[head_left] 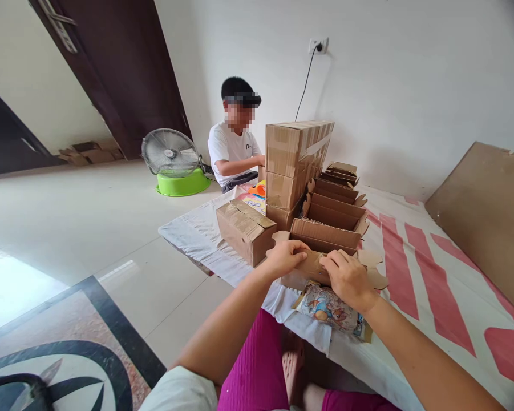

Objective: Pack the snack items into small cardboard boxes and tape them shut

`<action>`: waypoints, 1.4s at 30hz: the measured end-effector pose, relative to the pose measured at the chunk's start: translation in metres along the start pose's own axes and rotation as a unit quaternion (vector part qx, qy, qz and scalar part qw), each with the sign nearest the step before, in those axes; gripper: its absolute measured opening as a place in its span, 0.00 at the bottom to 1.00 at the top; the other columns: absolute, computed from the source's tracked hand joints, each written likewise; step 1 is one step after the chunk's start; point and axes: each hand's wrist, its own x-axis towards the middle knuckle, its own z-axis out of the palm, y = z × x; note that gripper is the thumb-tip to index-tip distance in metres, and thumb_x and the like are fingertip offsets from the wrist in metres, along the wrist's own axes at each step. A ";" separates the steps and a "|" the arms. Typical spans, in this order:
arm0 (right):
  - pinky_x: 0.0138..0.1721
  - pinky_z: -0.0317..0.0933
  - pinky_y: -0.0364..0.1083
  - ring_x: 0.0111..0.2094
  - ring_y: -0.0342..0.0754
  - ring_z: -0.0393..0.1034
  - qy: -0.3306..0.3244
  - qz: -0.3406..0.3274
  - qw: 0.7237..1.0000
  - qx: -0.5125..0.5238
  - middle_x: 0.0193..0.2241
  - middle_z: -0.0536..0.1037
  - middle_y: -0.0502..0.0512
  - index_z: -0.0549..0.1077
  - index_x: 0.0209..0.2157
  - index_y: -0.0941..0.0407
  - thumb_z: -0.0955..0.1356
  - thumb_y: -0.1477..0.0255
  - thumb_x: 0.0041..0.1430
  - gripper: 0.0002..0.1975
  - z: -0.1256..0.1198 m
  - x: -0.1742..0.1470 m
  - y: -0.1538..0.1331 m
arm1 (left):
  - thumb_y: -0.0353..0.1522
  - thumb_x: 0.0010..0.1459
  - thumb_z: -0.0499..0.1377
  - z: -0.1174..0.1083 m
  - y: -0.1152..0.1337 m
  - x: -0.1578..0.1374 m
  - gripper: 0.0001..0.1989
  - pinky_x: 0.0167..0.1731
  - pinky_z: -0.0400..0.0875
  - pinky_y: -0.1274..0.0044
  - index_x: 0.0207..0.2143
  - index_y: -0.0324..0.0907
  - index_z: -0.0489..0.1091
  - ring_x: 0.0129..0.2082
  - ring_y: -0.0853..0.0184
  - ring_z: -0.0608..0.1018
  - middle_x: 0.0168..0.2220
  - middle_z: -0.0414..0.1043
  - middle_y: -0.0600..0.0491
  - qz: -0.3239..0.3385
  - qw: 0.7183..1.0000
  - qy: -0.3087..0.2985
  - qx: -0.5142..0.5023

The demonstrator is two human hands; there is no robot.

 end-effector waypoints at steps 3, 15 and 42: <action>0.35 0.55 0.46 0.33 0.48 0.64 0.013 0.030 0.999 0.004 0.30 0.72 0.54 0.70 0.34 0.57 0.59 0.79 0.64 0.10 0.003 -0.002 0.000 | 0.31 0.55 0.57 0.001 0.002 0.000 0.13 0.43 0.70 0.74 0.42 0.46 0.76 0.43 0.62 0.77 0.41 0.79 0.55 -0.004 1.000 0.001 0.015; 0.32 0.54 0.46 0.33 0.51 0.70 -0.068 0.231 0.969 0.050 0.29 0.75 0.53 0.64 0.35 0.55 0.66 0.67 0.60 0.06 -0.008 0.020 -0.028 | 0.29 0.56 0.56 0.005 0.004 0.000 0.13 0.47 0.69 0.73 0.43 0.46 0.75 0.45 0.62 0.77 0.43 0.78 0.55 0.020 0.999 0.022 0.036; 0.38 0.53 0.47 0.38 0.51 0.68 -0.246 -0.028 0.968 -0.039 0.34 0.76 0.58 0.68 0.39 0.57 0.60 0.83 0.60 0.10 -0.042 0.053 0.003 | 0.27 0.55 0.56 0.009 0.002 0.008 0.15 0.45 0.70 0.75 0.44 0.43 0.75 0.42 0.64 0.78 0.41 0.79 0.54 0.062 0.998 0.002 0.018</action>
